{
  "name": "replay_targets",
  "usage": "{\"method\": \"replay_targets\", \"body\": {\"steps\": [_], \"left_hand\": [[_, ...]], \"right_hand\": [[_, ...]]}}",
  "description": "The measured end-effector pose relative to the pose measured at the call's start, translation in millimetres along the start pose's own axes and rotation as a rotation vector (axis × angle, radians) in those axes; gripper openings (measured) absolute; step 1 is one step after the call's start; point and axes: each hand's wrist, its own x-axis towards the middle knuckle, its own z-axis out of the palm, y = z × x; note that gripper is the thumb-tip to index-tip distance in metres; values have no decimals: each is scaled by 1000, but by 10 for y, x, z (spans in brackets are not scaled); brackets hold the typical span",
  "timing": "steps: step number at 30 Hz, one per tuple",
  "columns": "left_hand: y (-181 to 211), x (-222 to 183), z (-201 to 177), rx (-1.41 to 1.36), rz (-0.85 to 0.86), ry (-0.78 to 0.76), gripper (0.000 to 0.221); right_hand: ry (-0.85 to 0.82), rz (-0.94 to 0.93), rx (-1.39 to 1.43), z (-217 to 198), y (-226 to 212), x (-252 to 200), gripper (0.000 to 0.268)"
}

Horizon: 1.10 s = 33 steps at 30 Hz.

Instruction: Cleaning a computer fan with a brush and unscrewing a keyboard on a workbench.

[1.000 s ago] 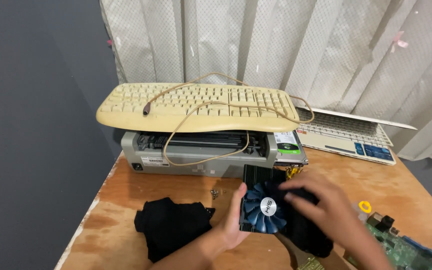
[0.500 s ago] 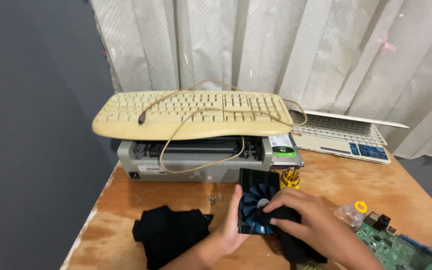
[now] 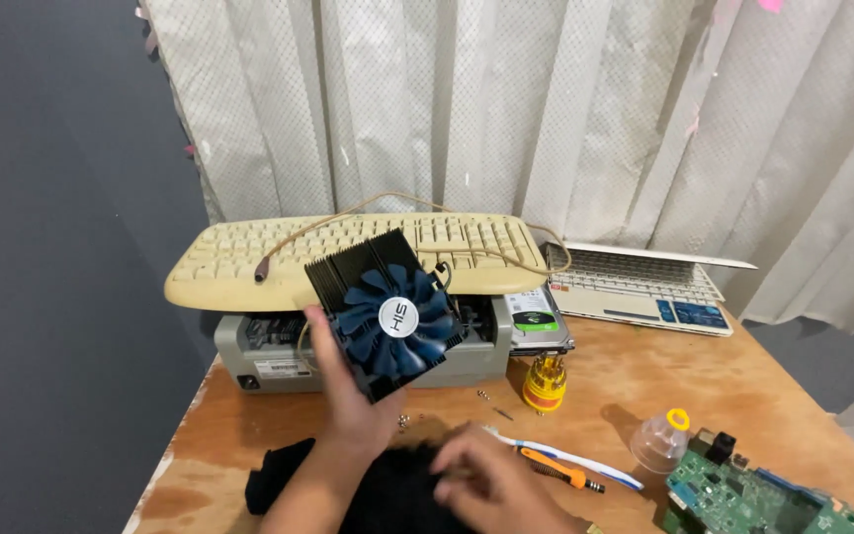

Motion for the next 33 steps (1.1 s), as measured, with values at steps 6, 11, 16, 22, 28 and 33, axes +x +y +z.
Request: {"method": "replay_targets", "body": {"steps": [6,11,16,22,28,33], "left_hand": [[-169,73,-109,96,-83,-61,83],[-391,101,-302,579,-131,-254,74],[-283,244,-378,824,18,-189,58],[-302,255,-385,802,78,-230,52],[-294,126,-336,812,109,-255,62],[-134,-6,-228,872,244,-430,80]], "right_hand": [[-25,222,389,-85,16,106,56],[183,420,892,-348,-320,158,46],[388,366,704,-491,-300,265,50],[440,388,635,-603,-460,314,46],[371,471,547,-736,-579,309,42],[343,341,503,-1499,-106,312,40]]}}
